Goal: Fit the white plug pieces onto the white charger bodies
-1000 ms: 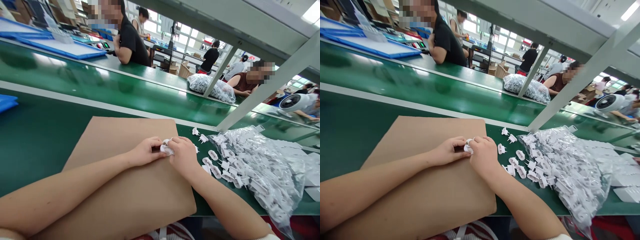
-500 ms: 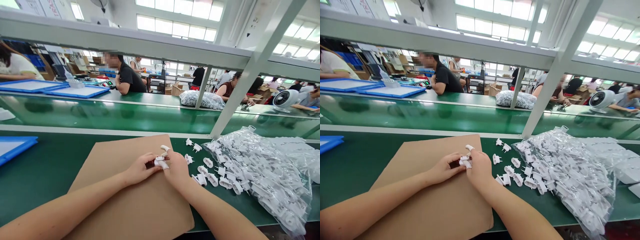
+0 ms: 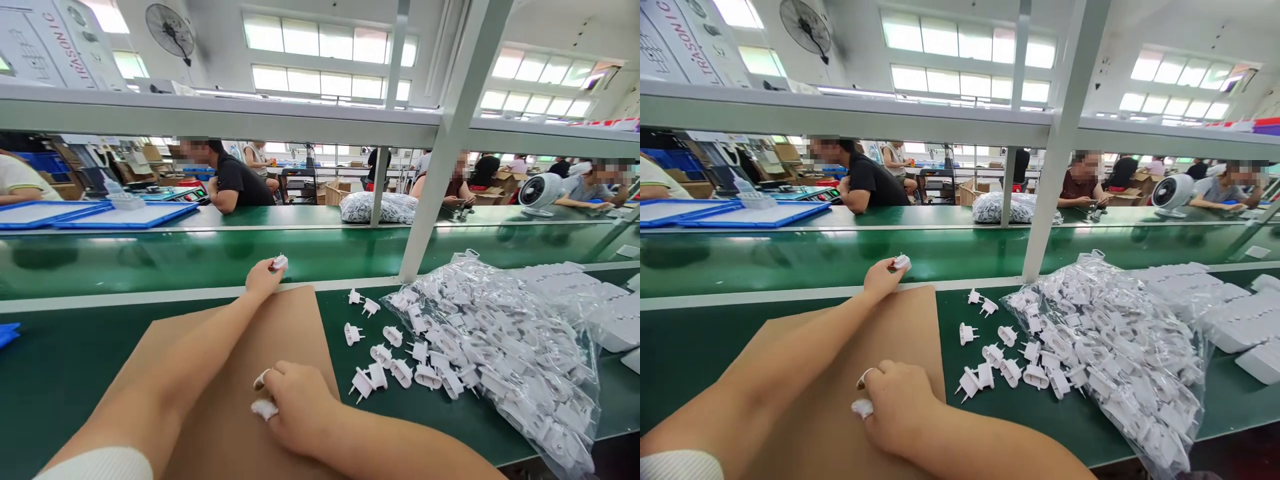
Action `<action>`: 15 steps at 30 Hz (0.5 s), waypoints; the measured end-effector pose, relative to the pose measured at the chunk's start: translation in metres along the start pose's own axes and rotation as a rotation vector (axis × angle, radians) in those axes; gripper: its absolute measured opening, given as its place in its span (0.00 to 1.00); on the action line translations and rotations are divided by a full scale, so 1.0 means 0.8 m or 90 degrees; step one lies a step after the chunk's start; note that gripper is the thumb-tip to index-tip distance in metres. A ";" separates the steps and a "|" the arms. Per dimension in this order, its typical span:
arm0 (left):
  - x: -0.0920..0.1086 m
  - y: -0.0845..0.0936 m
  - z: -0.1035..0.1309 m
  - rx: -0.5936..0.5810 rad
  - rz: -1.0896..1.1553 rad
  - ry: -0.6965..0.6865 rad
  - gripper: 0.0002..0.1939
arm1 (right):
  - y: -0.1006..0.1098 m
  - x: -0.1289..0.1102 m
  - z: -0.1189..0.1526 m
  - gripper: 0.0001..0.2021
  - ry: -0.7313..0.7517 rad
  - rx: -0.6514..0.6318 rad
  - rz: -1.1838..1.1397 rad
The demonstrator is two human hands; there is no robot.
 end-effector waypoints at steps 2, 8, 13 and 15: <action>0.007 0.001 -0.004 0.007 0.018 0.040 0.18 | 0.001 0.010 -0.004 0.15 -0.023 -0.005 0.001; 0.077 0.014 0.021 0.140 0.123 0.020 0.28 | -0.003 0.016 -0.007 0.16 -0.046 -0.014 -0.026; 0.166 0.073 0.116 -0.005 0.377 -0.289 0.33 | 0.002 0.013 -0.004 0.11 -0.093 0.007 -0.082; 0.180 0.101 0.167 -0.168 0.482 -0.433 0.41 | 0.003 0.013 -0.004 0.07 -0.103 0.022 -0.100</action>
Point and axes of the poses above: each hand's wrist, its own z-axis away from the middle knuckle, its own y-axis out of the back of the hand, x = y × z, the point moved 3 cm from there along -z, towards the middle knuckle, and after that the axes turned 12 degrees about -x, right-handed, at the moved point
